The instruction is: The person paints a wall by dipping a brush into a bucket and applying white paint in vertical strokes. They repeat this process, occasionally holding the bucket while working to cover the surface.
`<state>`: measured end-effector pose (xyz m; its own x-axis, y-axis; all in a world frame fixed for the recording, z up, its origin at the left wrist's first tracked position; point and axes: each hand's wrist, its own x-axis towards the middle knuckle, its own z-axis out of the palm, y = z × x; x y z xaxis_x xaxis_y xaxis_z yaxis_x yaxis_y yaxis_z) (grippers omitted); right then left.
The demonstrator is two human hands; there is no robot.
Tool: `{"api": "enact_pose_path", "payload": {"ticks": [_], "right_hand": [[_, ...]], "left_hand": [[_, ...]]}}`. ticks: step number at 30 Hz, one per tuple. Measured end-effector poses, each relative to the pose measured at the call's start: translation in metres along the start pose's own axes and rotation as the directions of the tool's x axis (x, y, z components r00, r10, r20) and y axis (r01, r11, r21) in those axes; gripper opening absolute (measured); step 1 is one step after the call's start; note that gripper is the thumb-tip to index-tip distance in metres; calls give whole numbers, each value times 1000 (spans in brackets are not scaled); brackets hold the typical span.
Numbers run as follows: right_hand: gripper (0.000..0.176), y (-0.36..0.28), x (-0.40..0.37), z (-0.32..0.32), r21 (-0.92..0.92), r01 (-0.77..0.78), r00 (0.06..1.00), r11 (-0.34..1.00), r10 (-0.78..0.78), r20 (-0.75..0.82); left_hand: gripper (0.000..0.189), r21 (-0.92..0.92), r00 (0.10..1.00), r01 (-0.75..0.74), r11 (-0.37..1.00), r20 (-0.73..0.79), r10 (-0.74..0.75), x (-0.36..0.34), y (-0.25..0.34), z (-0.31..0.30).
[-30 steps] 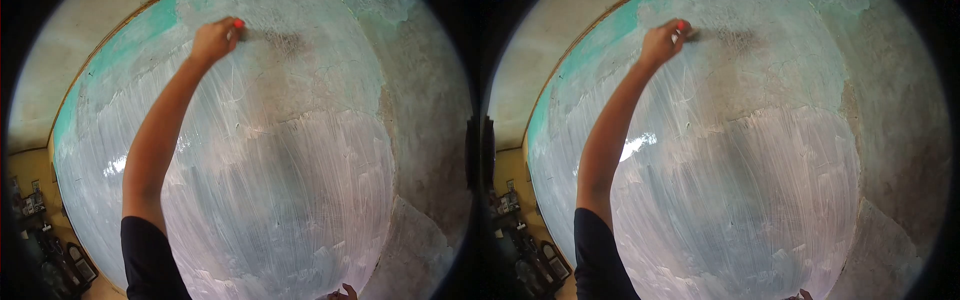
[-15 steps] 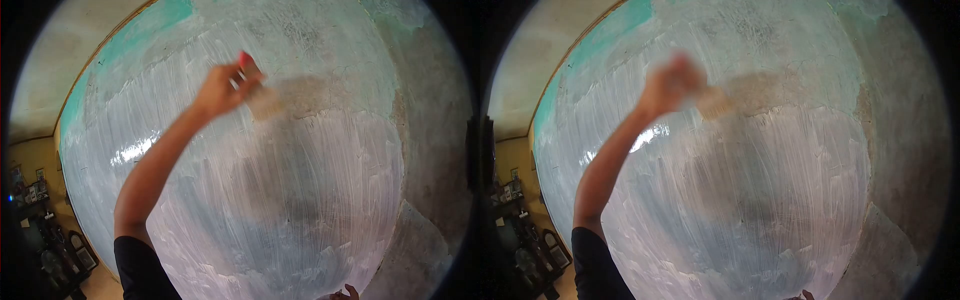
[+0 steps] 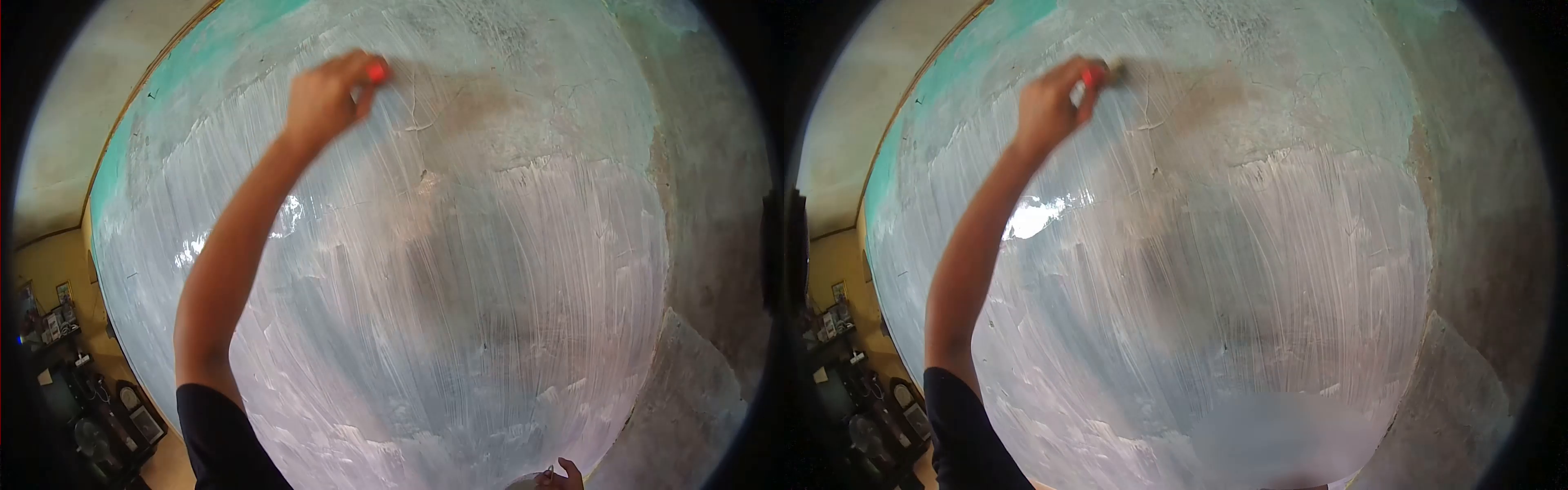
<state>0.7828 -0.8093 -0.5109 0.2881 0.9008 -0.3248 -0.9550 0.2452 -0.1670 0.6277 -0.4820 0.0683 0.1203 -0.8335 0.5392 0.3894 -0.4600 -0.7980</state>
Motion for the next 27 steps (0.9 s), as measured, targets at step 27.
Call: {"api": "enact_pose_path", "payload": {"ticks": [27], "right_hand": [[36, 87, 6, -28, 32, -71, 997, 997, 70, 39]], "left_hand": [[25, 3, -490, 690, -724, 738, -464, -279, 505, -255]]}}
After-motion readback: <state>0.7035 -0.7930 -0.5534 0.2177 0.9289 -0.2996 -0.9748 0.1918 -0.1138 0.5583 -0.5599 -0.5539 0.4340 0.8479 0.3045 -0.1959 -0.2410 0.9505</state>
